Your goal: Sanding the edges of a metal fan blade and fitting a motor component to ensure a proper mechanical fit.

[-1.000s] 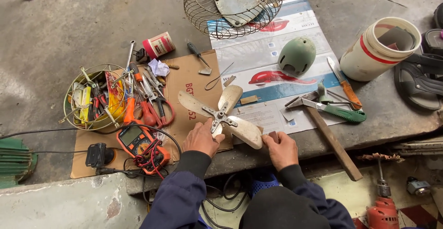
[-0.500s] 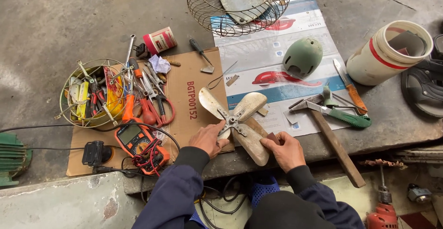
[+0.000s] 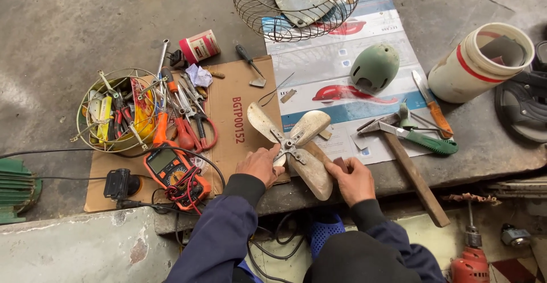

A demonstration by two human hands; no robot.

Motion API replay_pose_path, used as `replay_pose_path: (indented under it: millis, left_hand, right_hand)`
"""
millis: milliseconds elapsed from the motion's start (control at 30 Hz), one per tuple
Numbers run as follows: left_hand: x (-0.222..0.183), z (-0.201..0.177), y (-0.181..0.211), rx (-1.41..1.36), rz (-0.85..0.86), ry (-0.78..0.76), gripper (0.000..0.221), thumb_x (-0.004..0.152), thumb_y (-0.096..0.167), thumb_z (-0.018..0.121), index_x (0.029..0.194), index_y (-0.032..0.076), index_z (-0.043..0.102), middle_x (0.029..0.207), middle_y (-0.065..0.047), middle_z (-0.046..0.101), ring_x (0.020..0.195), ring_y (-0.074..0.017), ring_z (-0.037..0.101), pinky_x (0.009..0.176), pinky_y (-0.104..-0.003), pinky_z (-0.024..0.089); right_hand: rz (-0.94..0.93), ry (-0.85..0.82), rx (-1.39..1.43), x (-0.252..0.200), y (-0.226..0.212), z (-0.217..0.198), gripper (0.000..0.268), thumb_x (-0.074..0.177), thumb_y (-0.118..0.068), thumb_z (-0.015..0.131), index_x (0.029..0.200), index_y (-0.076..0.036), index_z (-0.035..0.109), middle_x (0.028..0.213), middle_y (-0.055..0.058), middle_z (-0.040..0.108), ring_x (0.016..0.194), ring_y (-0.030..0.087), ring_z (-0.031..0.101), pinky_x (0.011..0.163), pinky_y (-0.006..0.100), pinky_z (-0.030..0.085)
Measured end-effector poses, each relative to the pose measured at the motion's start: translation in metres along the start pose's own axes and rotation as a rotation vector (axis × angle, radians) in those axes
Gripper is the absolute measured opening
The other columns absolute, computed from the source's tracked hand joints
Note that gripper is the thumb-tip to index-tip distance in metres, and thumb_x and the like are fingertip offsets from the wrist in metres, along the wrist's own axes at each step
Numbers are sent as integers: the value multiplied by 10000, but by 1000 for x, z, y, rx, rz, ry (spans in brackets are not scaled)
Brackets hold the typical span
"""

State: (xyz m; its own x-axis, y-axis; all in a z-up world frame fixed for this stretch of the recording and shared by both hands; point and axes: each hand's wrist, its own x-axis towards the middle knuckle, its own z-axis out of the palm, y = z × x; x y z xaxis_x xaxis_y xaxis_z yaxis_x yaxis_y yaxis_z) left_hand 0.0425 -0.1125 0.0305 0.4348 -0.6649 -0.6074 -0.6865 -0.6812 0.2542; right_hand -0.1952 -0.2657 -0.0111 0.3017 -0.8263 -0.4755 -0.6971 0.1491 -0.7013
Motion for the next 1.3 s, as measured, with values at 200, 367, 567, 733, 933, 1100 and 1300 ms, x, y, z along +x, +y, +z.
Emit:
replay_pose_path:
  millis: [200,367,567,733,933,1100,1300]
  left_hand:
    - [-7,-4,4,27,-6,32,768,1081,571,605,1758,359,310,1594,-82,560,1461,-407,545,1144,-631,528]
    - [-1,1,0,12,-12,28,791,1064,614,603,1754,384,295,1594,-74,555,1454,-403,547,1145,-626,524]
    - [-8,-4,5,10,-4,35,763,1079,569,593,1755,362,305,1553,-100,559,1448,-413,546,1136,-613,514]
    - [-7,-7,2,-5,9,17,771,1084,585,572,1765,368,283,1590,-95,540,1466,-408,534,1163,-606,497]
    - [-3,-1,0,-27,9,10,783,1073,549,619,1758,350,294,1560,-109,547,1450,-414,530,1142,-638,498]
    - [-5,-5,1,-34,0,15,743,1084,537,608,1745,360,319,1557,-95,554,1450,-397,534,1140,-642,501]
    - [0,-1,-2,-51,25,39,763,1074,524,650,1738,313,338,1525,-137,567,1445,-433,532,1116,-670,509]
  right_hand:
    - [12,-6,-73,-11,-1,0,504,794,-625,961,854,-172,749,889,82,815,927,333,775,870,439,587]
    - [-318,66,-160,-11,-8,5,511,888,-567,904,964,-96,721,1440,180,643,1419,436,614,1182,586,510]
    - [-551,120,-130,-26,-18,27,546,917,-469,901,900,-23,587,1566,270,537,1534,510,485,1264,644,405]
    - [-476,74,-85,-36,-33,21,511,919,-444,907,1006,-21,633,1673,282,445,1606,523,377,1315,643,339]
    - [-391,43,-75,-14,-24,27,581,888,-512,921,1078,-77,585,1760,261,330,1658,484,296,1318,656,329]
    - [-356,11,-72,-21,-25,19,599,887,-556,925,1163,-137,598,1777,283,298,1675,476,271,1314,665,322]
    - [-334,31,-69,5,-28,33,668,869,-595,932,1226,-177,551,1793,253,262,1676,458,269,1324,673,300]
